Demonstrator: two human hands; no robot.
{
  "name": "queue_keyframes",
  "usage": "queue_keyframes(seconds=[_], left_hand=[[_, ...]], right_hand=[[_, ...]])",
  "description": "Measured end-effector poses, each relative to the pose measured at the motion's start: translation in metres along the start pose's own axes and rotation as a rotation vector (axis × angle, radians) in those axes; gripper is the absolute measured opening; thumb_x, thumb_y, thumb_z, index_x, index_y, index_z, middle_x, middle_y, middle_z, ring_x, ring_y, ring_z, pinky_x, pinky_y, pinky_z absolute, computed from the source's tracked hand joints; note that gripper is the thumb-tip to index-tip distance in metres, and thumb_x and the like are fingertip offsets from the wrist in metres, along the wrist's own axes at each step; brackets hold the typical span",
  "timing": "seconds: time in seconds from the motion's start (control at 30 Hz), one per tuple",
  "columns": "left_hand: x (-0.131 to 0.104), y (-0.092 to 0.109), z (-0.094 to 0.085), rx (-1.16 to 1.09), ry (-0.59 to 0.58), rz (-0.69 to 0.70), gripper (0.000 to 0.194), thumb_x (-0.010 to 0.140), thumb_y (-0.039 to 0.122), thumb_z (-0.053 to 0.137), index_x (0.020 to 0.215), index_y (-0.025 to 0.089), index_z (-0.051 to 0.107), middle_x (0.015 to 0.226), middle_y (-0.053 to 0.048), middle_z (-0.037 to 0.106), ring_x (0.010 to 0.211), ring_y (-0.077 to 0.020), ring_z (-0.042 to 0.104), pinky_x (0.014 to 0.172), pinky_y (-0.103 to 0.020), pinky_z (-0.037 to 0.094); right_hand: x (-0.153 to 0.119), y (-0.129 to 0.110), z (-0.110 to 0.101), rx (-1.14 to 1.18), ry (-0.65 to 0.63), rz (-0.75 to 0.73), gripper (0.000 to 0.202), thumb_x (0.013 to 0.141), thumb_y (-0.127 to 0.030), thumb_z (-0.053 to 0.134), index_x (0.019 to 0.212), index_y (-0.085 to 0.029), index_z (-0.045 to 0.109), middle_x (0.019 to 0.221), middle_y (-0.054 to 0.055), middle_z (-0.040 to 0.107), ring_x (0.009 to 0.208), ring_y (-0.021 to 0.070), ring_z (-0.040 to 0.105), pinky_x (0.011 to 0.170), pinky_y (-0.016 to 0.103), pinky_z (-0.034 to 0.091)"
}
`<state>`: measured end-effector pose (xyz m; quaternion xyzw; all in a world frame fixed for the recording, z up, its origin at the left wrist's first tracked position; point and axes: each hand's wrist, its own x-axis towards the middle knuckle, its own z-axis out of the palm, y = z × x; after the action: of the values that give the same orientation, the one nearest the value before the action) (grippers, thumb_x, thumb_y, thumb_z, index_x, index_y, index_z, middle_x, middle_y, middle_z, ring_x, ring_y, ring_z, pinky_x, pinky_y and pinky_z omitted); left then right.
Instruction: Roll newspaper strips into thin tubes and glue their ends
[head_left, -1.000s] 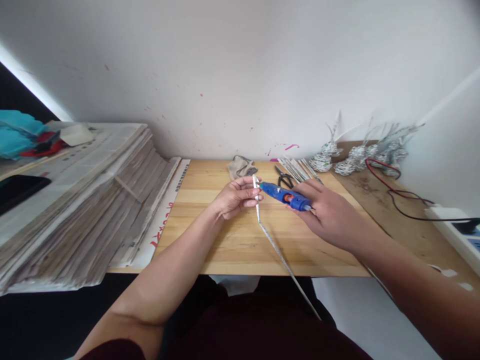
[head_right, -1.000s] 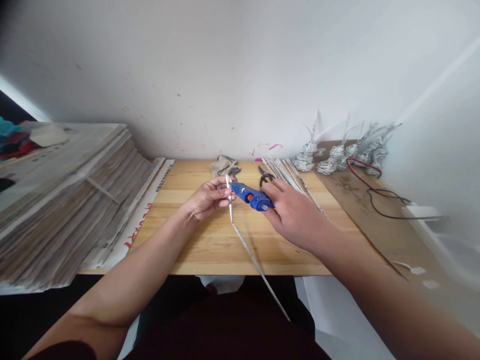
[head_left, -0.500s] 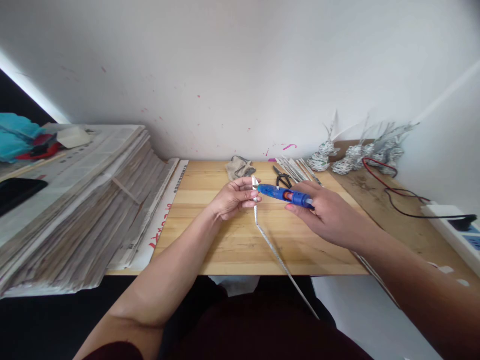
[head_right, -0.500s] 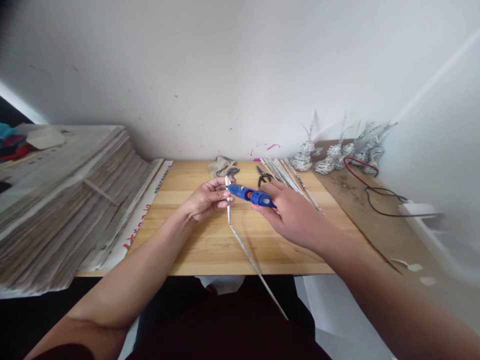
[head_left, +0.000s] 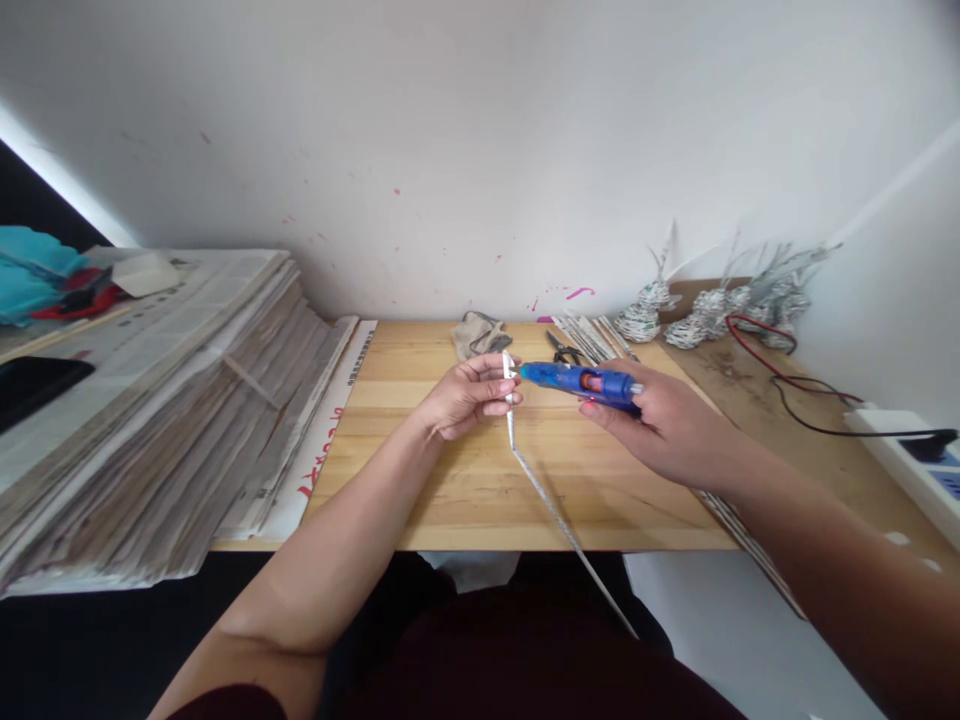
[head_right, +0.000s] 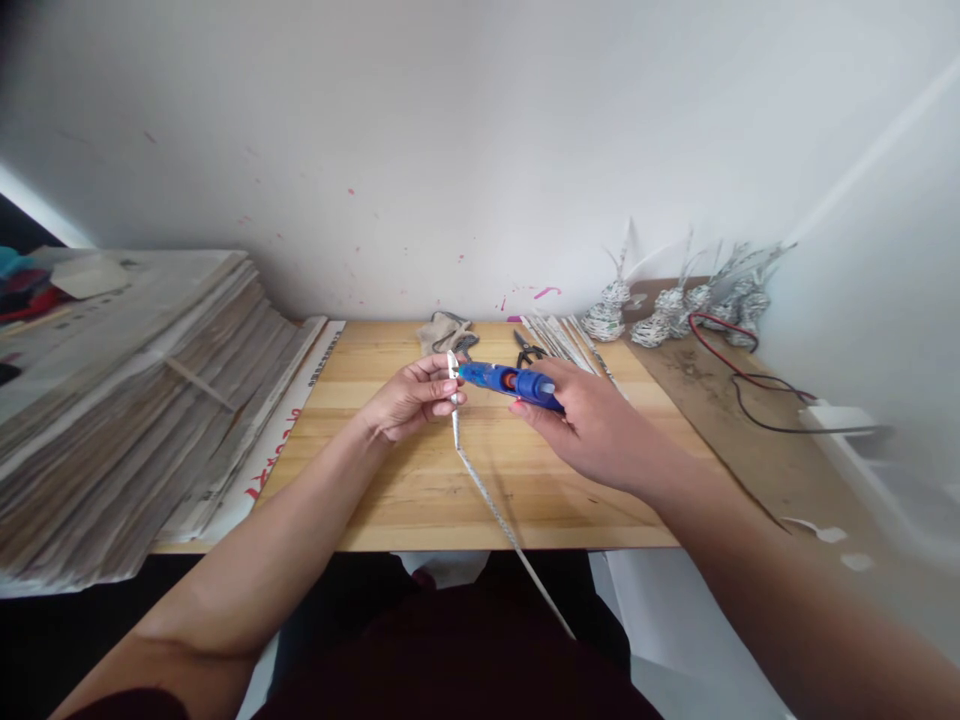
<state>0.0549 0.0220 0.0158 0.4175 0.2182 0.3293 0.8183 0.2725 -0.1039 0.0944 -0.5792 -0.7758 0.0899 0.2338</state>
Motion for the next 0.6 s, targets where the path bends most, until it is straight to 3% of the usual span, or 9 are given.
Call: queue_keyframes(seconds=[0.2,0.37,0.6], left_hand=[[-0.0002,-0.0006,-0.0008,-0.010,0.002,-0.012,0.035,0.065,0.007,0.081,0.095,0.015,0.066,0.076,0.000,0.067,0.066,-0.0138,0.071,0.052,-0.016,0.055],[0.0006,-0.0016,-0.0030,0.002,-0.016,-0.005,0.031,0.064,0.009,0.082,0.091,0.014,0.067,0.076,-0.001,0.066,0.067,-0.0142,0.071,0.053,-0.017,0.055],[-0.0003,0.0002,-0.0011,0.011,0.011,-0.003,0.037,0.066,0.006,0.080,0.100,0.014,0.069,0.079,-0.002,0.068,0.067,-0.0132,0.071,0.056,-0.017,0.057]], right_hand=[[0.0020,-0.0046,0.0031,-0.014,0.020,0.049,0.020,0.092,-0.042,0.050,0.091,-0.023,0.057,0.083,0.002,0.063,0.071,0.0172,0.057,0.063,0.030,0.043],[0.0023,-0.0037,0.0031,0.006,0.053,0.020,0.021,0.093,-0.040,0.049,0.095,-0.022,0.059,0.087,0.004,0.064,0.075,0.0181,0.058,0.066,0.031,0.044],[-0.0015,-0.0039,0.0025,-0.001,-0.003,0.037,0.021,0.092,-0.041,0.050,0.092,-0.022,0.060,0.083,0.003,0.064,0.071,0.0177,0.058,0.062,0.030,0.042]])
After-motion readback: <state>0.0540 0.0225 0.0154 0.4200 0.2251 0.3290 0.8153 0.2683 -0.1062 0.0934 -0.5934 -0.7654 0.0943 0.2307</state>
